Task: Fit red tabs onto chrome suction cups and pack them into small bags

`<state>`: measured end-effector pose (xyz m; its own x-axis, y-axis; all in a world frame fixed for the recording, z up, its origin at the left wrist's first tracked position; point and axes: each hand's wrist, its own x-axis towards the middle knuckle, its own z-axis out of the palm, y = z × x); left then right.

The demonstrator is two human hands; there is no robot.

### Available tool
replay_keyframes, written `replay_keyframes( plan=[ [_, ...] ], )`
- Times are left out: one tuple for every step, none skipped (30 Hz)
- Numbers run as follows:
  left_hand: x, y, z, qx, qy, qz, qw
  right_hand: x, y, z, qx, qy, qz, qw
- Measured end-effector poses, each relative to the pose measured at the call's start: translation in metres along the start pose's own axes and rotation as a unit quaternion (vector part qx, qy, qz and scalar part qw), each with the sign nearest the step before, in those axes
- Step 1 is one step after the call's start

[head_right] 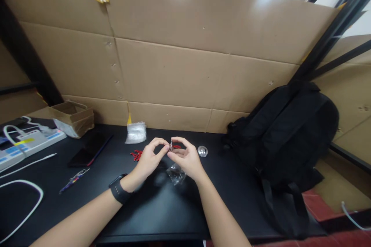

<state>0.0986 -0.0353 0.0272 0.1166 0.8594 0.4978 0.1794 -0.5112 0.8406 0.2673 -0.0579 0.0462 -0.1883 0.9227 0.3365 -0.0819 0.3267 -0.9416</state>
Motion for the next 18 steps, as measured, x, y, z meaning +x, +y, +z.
replay_keyframes(
  plan=[
    [0.000, -0.002, 0.001, -0.004, 0.015, -0.008, 1.000, 0.000, -0.001, -0.002, 0.000, 0.002, 0.002, 1.000],
    [-0.001, -0.003, 0.002, -0.010, 0.026, -0.021, 0.999, 0.000, -0.002, -0.005, -0.005, 0.008, 0.000, 1.000],
    [-0.001, -0.003, 0.002, -0.015, 0.020, -0.035, 0.999, 0.001, -0.003, -0.008, -0.012, 0.016, -0.005, 1.000],
    [-0.003, -0.002, 0.002, -0.017, -0.015, -0.045, 0.999, 0.001, -0.004, -0.013, -0.023, 0.028, -0.011, 0.999],
    [-0.005, -0.001, 0.001, -0.013, -0.081, -0.043, 0.996, 0.001, -0.005, -0.020, -0.040, 0.042, -0.017, 0.998],
    [-0.008, 0.002, 0.000, -0.001, -0.169, -0.025, 0.985, 0.002, -0.007, -0.027, -0.063, 0.058, -0.024, 0.996],
    [-0.012, 0.005, -0.001, 0.022, -0.259, 0.004, 0.966, 0.002, -0.007, -0.034, -0.092, 0.074, -0.032, 0.992],
    [-0.017, 0.008, -0.002, 0.053, -0.336, 0.041, 0.939, 0.002, -0.008, -0.042, -0.127, 0.088, -0.039, 0.987],
    [-0.023, 0.010, -0.002, 0.093, -0.384, 0.078, 0.915, 0.002, -0.008, -0.050, -0.165, 0.101, -0.047, 0.980],
    [-0.028, 0.012, -0.002, 0.139, -0.405, 0.110, 0.897, 0.002, -0.008, -0.058, -0.205, 0.110, -0.055, 0.971],
    [-0.032, 0.012, -0.001, 0.184, -0.409, 0.135, 0.883, 0.002, -0.007, -0.064, -0.244, 0.115, -0.062, 0.961],
    [-0.036, 0.011, 0.000, 0.224, -0.403, 0.153, 0.874, 0.002, -0.007, -0.070, -0.280, 0.115, -0.066, 0.951],
    [-0.038, 0.008, 0.001, 0.258, -0.393, 0.165, 0.867, 0.001, -0.008, -0.074, -0.313, 0.107, -0.065, 0.941],
    [-0.038, 0.005, 0.002, 0.283, -0.382, 0.171, 0.863, 0.000, -0.009, -0.077, -0.341, 0.094, -0.061, 0.933],
    [-0.037, 0.002, 0.002, 0.302, -0.372, 0.171, 0.861, -0.001, -0.010, -0.078, -0.363, 0.076, -0.054, 0.927],
    [-0.035, -0.002, 0.001, 0.318, -0.363, 0.168, 0.859, -0.002, -0.011, -0.079, -0.381, 0.055, -0.042, 0.922],
    [-0.032, -0.005, 0.000, 0.332, -0.356, 0.161, 0.858, -0.003, -0.013, -0.079, -0.396, 0.034, -0.029, 0.917],
    [-0.029, -0.008, -0.001, 0.344, -0.352, 0.153, 0.857, -0.004, -0.015, -0.078, -0.409, 0.015, -0.013, 0.912]
  ],
)
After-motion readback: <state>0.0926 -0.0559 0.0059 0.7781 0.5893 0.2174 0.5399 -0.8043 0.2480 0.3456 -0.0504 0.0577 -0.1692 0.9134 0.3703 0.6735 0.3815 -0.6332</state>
